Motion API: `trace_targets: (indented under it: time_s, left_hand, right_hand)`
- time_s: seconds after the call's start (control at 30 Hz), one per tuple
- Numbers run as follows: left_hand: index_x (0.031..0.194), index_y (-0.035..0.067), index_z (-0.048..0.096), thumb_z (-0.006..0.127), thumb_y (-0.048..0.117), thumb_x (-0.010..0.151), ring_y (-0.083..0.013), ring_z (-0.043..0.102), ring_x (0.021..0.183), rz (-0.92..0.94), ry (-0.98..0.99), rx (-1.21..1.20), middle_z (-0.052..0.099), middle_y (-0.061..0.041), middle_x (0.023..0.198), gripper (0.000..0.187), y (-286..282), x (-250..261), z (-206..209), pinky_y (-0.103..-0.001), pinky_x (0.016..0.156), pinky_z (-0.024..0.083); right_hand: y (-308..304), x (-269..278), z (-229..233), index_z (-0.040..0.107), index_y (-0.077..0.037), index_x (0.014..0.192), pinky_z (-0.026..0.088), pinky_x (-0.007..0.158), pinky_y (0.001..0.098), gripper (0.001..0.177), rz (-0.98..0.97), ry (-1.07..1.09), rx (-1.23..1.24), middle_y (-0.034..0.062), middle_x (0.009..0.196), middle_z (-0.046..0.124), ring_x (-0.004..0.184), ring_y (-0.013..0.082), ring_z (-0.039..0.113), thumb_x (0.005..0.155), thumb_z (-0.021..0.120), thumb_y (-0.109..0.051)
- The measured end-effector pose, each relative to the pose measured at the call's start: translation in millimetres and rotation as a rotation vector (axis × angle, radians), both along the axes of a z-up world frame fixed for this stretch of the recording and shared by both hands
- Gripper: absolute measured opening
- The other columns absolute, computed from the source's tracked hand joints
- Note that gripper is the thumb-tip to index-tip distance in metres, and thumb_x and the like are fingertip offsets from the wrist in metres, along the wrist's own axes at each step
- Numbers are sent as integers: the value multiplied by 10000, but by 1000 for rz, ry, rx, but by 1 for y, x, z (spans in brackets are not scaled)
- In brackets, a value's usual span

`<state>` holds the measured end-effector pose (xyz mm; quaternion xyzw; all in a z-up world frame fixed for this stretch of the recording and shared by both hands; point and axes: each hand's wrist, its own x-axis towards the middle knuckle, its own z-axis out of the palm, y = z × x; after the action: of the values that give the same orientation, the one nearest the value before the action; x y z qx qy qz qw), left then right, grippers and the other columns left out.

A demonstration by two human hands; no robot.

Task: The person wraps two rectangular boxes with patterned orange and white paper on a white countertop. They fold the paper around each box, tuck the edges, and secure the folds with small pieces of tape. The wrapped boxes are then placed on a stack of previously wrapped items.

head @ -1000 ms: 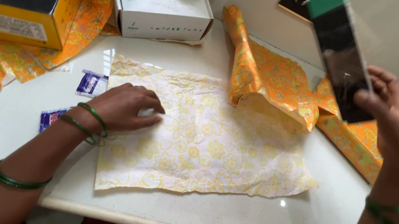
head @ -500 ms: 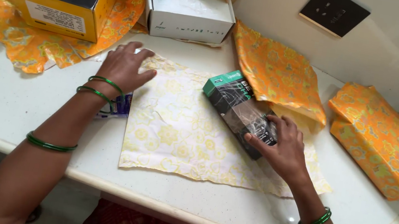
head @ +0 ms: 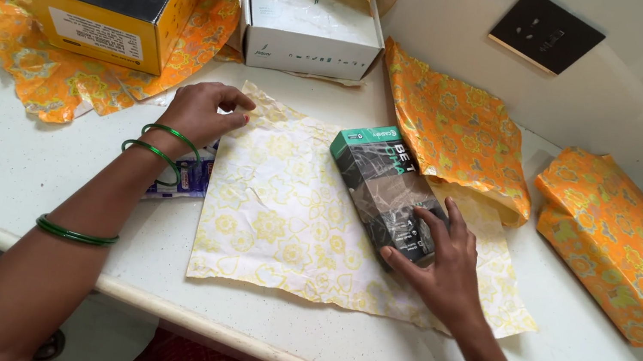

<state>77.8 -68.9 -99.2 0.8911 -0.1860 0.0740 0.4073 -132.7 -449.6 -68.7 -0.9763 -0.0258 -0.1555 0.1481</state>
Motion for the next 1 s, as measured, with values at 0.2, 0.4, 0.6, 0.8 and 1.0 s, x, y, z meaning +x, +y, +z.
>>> trace_targets:
  time_s: [0.2,0.4,0.6,0.8,1.0]
  left_hand:
    - [1135,149,787,743,221,843,-177,727,859,13,55,-103,752,-56,1132,303,-1,0,0,-334,842,586]
    - [1324,231,688,754,222,843,-211,718,845,41,110,-24,706,-105,1192,486,-2,-5,5,-352,833,569]
    - [1337,245,659,738,219,834,-190,683,719,-21,224,-41,711,-93,1186,510,-3,-17,20,-352,694,579]
    - [1407,290,648,724,220,872,-204,609,663,-25,443,3,706,-242,1054,545,-3,-24,28,-379,637,534]
    - [1372,260,647,787,197,801,-133,640,857,-192,108,86,676,-129,1278,591,-5,-16,18,-338,793,530]
  right_hand:
    - [29,-18,2,602,-129,1378,419,1066,535,711,176,-59,93,266,1631,303,1304,397,463,831,711,-571]
    - [22,-12,4,612,-170,1359,446,1081,477,559,228,6,382,168,1643,347,1414,319,471,874,716,-430]
    - [11,-4,-5,595,-143,1395,287,1183,515,574,345,-5,275,166,1641,346,1495,386,330,897,718,-401]
    - [1,5,-14,612,-146,1400,334,1203,494,482,332,-65,265,135,1594,478,1477,331,432,976,648,-372]
    - [-25,46,-5,554,-181,1400,562,968,388,532,21,-17,465,73,1196,705,1126,221,690,933,671,-406]
